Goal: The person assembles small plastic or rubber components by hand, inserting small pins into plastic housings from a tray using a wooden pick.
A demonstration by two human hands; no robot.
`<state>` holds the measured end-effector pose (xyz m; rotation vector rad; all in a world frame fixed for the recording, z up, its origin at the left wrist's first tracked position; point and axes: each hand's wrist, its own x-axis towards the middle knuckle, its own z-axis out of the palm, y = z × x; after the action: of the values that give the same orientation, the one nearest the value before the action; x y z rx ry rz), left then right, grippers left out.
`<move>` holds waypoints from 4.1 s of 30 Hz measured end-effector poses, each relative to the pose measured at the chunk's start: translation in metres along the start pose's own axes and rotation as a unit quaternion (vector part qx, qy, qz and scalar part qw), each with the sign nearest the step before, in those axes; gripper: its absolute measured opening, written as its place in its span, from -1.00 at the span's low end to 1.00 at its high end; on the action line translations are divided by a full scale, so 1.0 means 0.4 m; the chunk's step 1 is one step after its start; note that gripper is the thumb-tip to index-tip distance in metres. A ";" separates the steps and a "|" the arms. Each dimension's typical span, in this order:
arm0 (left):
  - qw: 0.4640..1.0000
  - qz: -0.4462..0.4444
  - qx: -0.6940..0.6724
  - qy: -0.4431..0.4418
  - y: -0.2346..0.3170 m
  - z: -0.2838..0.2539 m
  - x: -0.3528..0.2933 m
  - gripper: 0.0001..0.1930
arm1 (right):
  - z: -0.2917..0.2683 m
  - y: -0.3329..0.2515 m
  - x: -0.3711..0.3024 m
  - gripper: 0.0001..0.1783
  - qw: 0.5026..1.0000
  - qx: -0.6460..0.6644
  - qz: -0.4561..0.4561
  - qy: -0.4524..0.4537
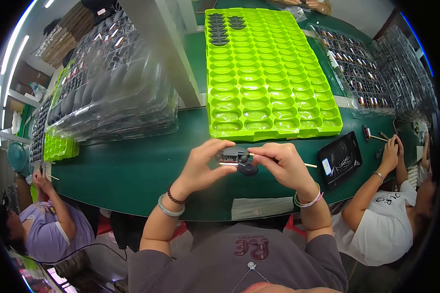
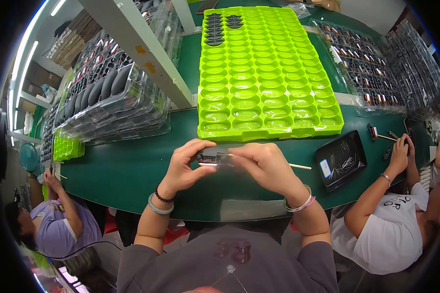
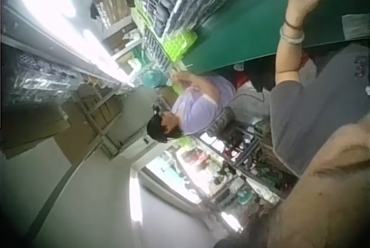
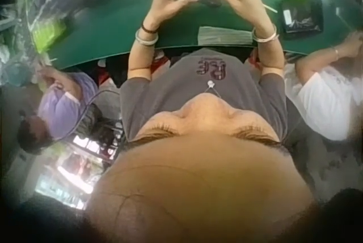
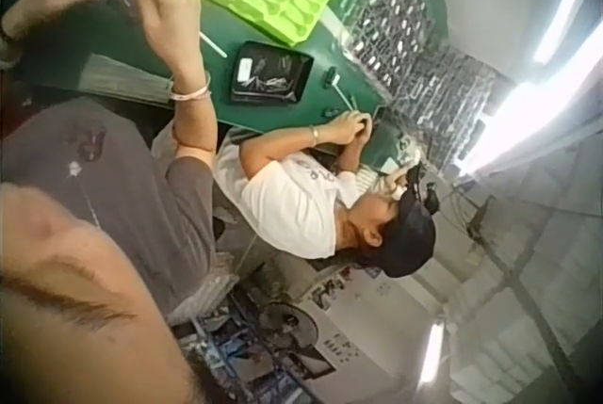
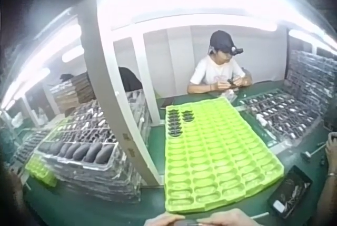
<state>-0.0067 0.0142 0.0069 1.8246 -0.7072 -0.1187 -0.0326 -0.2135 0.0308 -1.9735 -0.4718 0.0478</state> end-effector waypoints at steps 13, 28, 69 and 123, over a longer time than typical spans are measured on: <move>0.998 0.024 0.048 -0.021 -0.003 0.002 0.004 -0.53 | 0.005 0.020 0.003 -0.81 0.999 0.008 0.032 -0.034; 0.995 0.035 0.095 0.014 -0.007 0.001 0.002 -0.52 | 0.026 0.007 0.002 -0.72 0.988 -0.117 -0.072 0.075; 0.997 0.032 0.059 0.026 -0.012 0.013 -0.007 -0.48 | 0.025 -0.001 0.002 -0.75 0.990 -0.057 -0.109 0.074; 0.998 -0.031 -0.046 0.041 -0.031 0.026 -0.006 -0.47 | 0.014 -0.019 -0.016 -0.71 0.980 -0.122 -0.113 0.112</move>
<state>-0.0079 0.0094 -0.0086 1.7538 -0.5796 -0.1138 -0.0422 -0.2083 0.0340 -2.1195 -0.5702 -0.3894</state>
